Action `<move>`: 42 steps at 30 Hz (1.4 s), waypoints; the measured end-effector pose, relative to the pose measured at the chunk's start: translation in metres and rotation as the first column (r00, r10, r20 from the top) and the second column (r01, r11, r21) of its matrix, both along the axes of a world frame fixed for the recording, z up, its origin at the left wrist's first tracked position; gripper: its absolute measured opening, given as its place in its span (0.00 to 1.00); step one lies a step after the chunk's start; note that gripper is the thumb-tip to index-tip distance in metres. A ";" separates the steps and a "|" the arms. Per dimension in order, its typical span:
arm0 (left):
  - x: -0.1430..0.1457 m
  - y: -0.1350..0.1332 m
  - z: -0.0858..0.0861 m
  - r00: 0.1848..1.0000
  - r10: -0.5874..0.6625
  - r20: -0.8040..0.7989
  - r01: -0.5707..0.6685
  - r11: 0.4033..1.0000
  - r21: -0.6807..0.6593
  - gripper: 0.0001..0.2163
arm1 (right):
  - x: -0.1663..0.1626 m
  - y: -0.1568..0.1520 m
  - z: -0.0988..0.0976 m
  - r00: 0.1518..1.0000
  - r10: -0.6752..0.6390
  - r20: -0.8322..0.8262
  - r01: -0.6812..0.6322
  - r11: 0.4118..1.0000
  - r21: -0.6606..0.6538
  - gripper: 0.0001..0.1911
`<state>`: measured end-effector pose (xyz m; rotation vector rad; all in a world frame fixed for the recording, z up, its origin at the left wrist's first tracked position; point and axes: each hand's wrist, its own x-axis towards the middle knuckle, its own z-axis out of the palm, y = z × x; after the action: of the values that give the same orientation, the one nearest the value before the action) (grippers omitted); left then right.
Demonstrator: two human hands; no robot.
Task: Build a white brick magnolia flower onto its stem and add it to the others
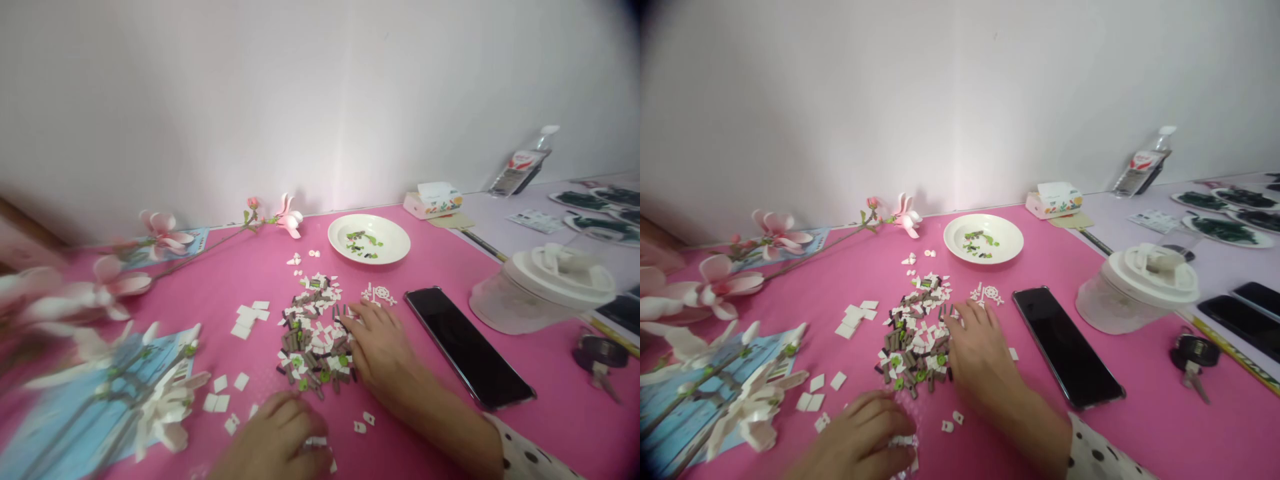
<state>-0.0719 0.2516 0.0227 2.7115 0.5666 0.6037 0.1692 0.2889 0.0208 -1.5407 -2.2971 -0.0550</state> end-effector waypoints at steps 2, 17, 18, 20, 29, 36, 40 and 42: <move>-0.002 -0.003 -0.001 1.000 0.002 -0.025 -0.004 0.999 -0.052 0.11 | 0.000 0.002 -0.001 0.999 0.032 -0.031 -0.032 0.999 -0.010 0.22; 0.002 -0.001 -0.005 0.999 -0.008 0.033 0.008 1.000 -0.005 0.14 | -0.008 0.030 0.010 0.974 0.226 0.014 -0.214 0.938 -0.273 0.28; 0.003 -0.002 -0.004 0.999 -0.010 0.032 0.010 1.000 -0.005 0.14 | -0.008 0.031 0.010 0.972 0.235 0.016 -0.220 0.930 -0.296 0.28; 0.005 -0.001 0.000 0.999 -0.016 0.037 0.015 1.000 0.016 0.12 | -0.007 0.031 0.011 0.969 0.245 0.008 -0.231 0.922 -0.311 0.27; 0.011 0.002 0.011 0.998 -0.028 0.057 0.024 0.996 0.083 0.12 | -0.008 0.030 0.005 0.940 0.309 -0.145 -0.327 0.937 -0.126 0.18; 0.000 -0.003 0.004 0.999 -0.004 0.047 0.005 0.999 -0.041 0.14 | -0.003 0.035 -0.002 0.958 0.208 -0.198 -0.222 0.974 -0.051 0.17; 0.000 -0.004 0.007 1.000 0.023 0.005 -0.022 0.994 -0.104 0.10 | -0.002 0.038 -0.007 0.980 0.121 -0.161 -0.138 0.986 -0.096 0.21; 0.001 -0.004 0.007 1.000 0.014 0.013 -0.012 0.995 -0.100 0.10 | -0.002 0.037 -0.007 0.983 0.132 -0.128 -0.150 0.978 -0.143 0.25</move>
<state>-0.0713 0.2473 0.0301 2.6102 0.5952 0.5807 0.1670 0.3264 0.0139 -1.4040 -2.3549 0.2479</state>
